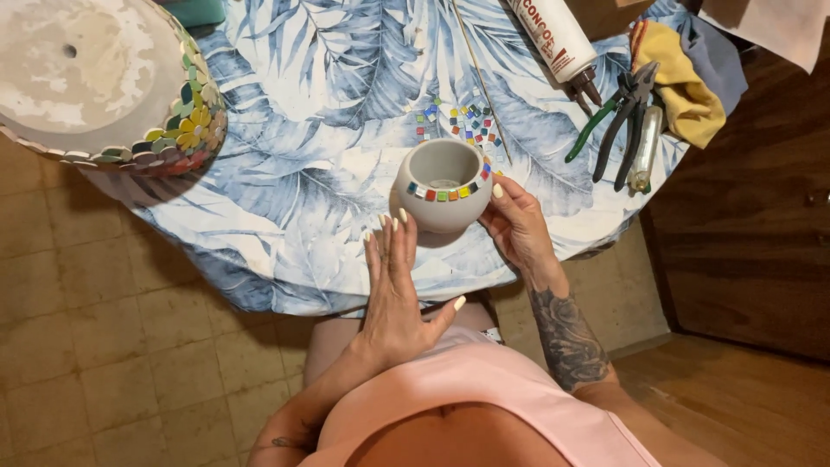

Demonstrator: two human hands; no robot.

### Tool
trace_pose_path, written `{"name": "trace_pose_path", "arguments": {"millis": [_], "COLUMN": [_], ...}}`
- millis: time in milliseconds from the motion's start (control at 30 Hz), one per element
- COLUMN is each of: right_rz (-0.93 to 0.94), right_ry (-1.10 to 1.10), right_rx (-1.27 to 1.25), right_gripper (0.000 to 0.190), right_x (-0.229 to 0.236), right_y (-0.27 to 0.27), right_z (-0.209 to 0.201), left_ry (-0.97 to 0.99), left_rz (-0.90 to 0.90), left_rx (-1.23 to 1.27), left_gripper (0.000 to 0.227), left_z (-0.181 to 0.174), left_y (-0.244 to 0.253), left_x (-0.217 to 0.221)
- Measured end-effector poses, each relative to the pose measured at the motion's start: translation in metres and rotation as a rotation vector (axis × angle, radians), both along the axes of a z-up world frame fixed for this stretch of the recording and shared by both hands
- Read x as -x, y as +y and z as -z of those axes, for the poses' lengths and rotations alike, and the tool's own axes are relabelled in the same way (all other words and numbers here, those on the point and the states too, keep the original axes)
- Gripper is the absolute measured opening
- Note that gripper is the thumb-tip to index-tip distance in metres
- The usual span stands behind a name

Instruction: Applying small colorful mosaic tiles to the rim of a ceramic pot using adhesive.

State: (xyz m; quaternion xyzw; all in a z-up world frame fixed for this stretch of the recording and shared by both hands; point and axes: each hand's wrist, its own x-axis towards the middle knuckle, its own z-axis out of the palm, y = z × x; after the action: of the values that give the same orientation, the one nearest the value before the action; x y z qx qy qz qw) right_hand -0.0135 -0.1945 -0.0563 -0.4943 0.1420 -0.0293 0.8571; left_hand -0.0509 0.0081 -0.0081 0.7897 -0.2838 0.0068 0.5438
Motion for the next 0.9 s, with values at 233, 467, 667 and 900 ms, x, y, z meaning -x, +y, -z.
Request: {"name": "trace_pose_path", "arguments": {"millis": [233, 467, 667, 900], "right_rz": [-0.025, -0.094, -0.078, 0.012], "right_ry": [-0.018, -0.058, -0.106, -0.149], "right_rx": [0.13, 0.141, 0.289, 0.4], "right_gripper": [0.034, 0.051, 0.058, 0.068], "right_x": [0.005, 0.005, 0.007, 0.008], "right_y": [0.018, 0.037, 0.048, 0.063], "right_z": [-0.022, -0.036, -0.032, -0.02], "left_ry": [-0.019, -0.02, -0.002, 0.066], "left_rz": [-0.122, -0.245, -0.302, -0.499], "left_rx": [-0.011, -0.034, -0.057, -0.059], "left_gripper": [0.096, 0.102, 0.105, 0.105], "left_z": [-0.002, 0.001, -0.005, -0.005], "left_y": [0.0, -0.001, -0.001, -0.013], "left_x": [-0.012, -0.021, -0.032, -0.042]}}
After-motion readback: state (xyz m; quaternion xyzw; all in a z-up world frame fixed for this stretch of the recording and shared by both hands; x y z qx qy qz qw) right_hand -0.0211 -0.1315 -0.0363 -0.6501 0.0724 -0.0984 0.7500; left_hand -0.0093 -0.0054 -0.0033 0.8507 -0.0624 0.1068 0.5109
